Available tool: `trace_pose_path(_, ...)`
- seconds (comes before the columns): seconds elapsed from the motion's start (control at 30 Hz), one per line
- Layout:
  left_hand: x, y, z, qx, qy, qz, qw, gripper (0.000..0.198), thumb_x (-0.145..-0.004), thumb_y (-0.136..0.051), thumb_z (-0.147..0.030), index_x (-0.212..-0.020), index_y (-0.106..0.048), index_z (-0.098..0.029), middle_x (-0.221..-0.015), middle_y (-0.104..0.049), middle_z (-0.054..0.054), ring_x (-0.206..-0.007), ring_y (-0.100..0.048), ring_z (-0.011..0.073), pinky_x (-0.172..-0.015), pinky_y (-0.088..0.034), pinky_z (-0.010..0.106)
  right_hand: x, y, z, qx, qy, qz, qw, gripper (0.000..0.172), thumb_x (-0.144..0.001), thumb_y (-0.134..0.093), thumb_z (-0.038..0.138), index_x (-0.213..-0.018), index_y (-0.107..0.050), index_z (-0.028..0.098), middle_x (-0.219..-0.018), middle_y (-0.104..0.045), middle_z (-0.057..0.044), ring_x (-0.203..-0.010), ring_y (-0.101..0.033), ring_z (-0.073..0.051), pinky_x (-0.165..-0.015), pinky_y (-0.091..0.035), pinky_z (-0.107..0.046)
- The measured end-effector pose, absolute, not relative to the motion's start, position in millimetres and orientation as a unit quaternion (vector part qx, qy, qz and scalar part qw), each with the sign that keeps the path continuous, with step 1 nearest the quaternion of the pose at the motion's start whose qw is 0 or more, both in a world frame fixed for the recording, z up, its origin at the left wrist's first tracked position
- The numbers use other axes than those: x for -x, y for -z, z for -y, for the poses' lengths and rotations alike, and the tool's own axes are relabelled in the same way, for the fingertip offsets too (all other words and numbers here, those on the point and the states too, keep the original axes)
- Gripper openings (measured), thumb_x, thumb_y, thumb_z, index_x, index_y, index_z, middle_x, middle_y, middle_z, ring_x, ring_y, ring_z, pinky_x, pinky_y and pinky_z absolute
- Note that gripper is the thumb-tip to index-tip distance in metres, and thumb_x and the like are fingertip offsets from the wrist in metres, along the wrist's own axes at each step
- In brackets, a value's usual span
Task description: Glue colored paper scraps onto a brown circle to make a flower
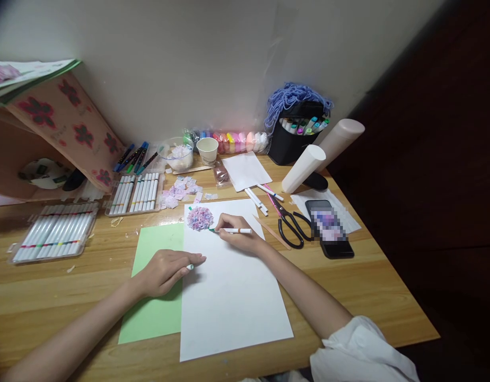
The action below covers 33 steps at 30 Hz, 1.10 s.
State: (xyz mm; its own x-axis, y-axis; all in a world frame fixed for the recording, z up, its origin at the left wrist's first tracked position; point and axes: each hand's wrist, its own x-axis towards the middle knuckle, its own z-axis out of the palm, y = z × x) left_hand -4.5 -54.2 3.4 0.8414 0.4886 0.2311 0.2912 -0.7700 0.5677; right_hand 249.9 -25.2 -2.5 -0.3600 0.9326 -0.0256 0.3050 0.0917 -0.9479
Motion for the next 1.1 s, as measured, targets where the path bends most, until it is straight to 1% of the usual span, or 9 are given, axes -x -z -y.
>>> trace_pose_path(0.13, 4.3, -3.0, 54.3, -0.921, -0.187, -0.210, 0.268, 0.035, -0.095, -0.032, -0.024, -0.119, -0.056, -0.016, -0.113, -0.068, 0.007, -0.103, -0.065, 0.0161, -0.083, -0.054, 0.027, -250.4, 2.8, 25.5, 0.468, -0.483, 0.665, 0.324, 0.006, -0.079, -0.053, 0.019, -0.081, -0.059, 0.018, -0.077, -0.062, 0.000, -0.072, -0.056, -0.014, -0.064, -0.040, -0.025)
trace_pose_path(0.27, 4.3, -2.9, 54.5, -0.921, -0.186, -0.214, 0.268, 0.035, -0.095, -0.032, -0.025, -0.118, -0.056, -0.016, -0.113, -0.069, 0.007, -0.103, -0.065, 0.0161, -0.082, -0.054, 0.027, -250.7, 1.2, 25.6, 0.467, -0.487, 0.666, 0.318, 0.005, -0.078, -0.054, 0.018, -0.079, -0.059, 0.018, -0.075, -0.061, 0.001, -0.070, -0.055, -0.014, -0.063, -0.039, -0.024)
trace_pose_path(0.37, 4.5, -3.0, 54.5, -0.922, -0.185, -0.213, 0.263, 0.035, -0.095, -0.032, -0.025, -0.119, -0.056, -0.016, -0.113, -0.068, 0.007, -0.102, -0.065, 0.0163, -0.081, -0.054, 0.027, -250.9, -0.2, 25.5, 0.463, -0.484, 0.670, 0.320, 0.007, -0.079, -0.053, 0.018, -0.081, -0.060, 0.018, -0.078, -0.063, 0.000, -0.073, -0.056, -0.014, -0.065, -0.040, -0.025)
trace_pose_path(0.47, 4.7, -3.5, 54.1, -0.922, -0.185, -0.215, 0.262, 0.036, -0.095, -0.031, -0.025, -0.120, -0.056, -0.017, -0.111, -0.069, 0.007, -0.102, -0.066, 0.0162, -0.082, -0.054, 0.027, -250.7, 0.0, 25.3, 0.465, -0.489, 0.668, 0.314, 0.007, -0.079, -0.053, 0.018, -0.080, -0.060, 0.018, -0.076, -0.062, 0.000, -0.071, -0.056, -0.014, -0.063, -0.039, -0.025)
trace_pose_path(0.67, 5.6, -3.9, 52.6, -0.923, -0.183, -0.214, 0.263, 0.037, -0.094, -0.032, -0.024, -0.122, -0.055, -0.018, -0.108, -0.070, 0.006, -0.101, -0.066, 0.0157, -0.081, -0.054, 0.025, -250.7, 2.7, 24.0, 0.453, -0.495, 0.667, 0.325, 0.006, -0.077, -0.054, 0.017, -0.080, -0.059, 0.018, -0.076, -0.061, 0.000, -0.072, -0.056, -0.014, -0.064, -0.040, -0.025)
trace_pose_path(0.8, 6.4, -2.2, 51.7, -0.925, -0.179, -0.213, 0.258, 0.036, -0.095, -0.032, -0.023, -0.121, -0.055, -0.018, -0.112, -0.069, 0.006, -0.105, -0.064, 0.0159, -0.083, -0.054, 0.026, -251.5, 5.0, 22.6, 0.451, -0.497, 0.663, 0.332, 0.008, -0.077, -0.054, 0.018, -0.082, -0.060, 0.019, -0.079, -0.062, 0.001, -0.075, -0.057, -0.014, -0.066, -0.041, -0.024)
trace_pose_path(0.9, 6.3, -1.7, 51.0, -0.926, -0.178, -0.209, 0.257, 0.035, -0.094, -0.032, -0.022, -0.119, -0.056, -0.017, -0.113, -0.069, 0.007, -0.105, -0.064, 0.0161, -0.083, -0.054, 0.026, -251.8, 5.9, 21.9, 0.445, -0.500, 0.666, 0.330, 0.007, -0.075, -0.055, 0.016, -0.079, -0.060, 0.018, -0.078, -0.062, 0.001, -0.073, -0.057, -0.014, -0.064, -0.041, -0.024)
trace_pose_path(1.0, 6.1, -2.2, 50.2, -0.925, -0.188, -0.207, 0.257, 0.035, -0.093, -0.034, -0.022, -0.120, -0.056, -0.018, -0.112, -0.069, 0.006, -0.104, -0.065, 0.0155, -0.083, -0.054, 0.025, -251.6, 4.8, 21.8, 0.434, -0.501, 0.667, 0.340, 0.007, -0.076, -0.054, 0.016, -0.080, -0.060, 0.018, -0.080, -0.063, 0.000, -0.076, -0.058, -0.014, -0.068, -0.042, -0.024)
trace_pose_path(1.1, 6.5, -2.5, 49.4, -0.927, -0.191, -0.207, 0.247, 0.035, -0.093, -0.035, -0.021, -0.121, -0.055, -0.019, -0.113, -0.069, 0.005, -0.104, -0.065, 0.0148, -0.083, -0.054, 0.023, -251.1, 3.5, 21.6, 0.428, -0.505, 0.669, 0.338, 0.008, -0.074, -0.054, 0.014, -0.077, -0.060, 0.018, -0.080, -0.063, 0.000, -0.077, -0.059, -0.014, -0.069, -0.043, -0.024)
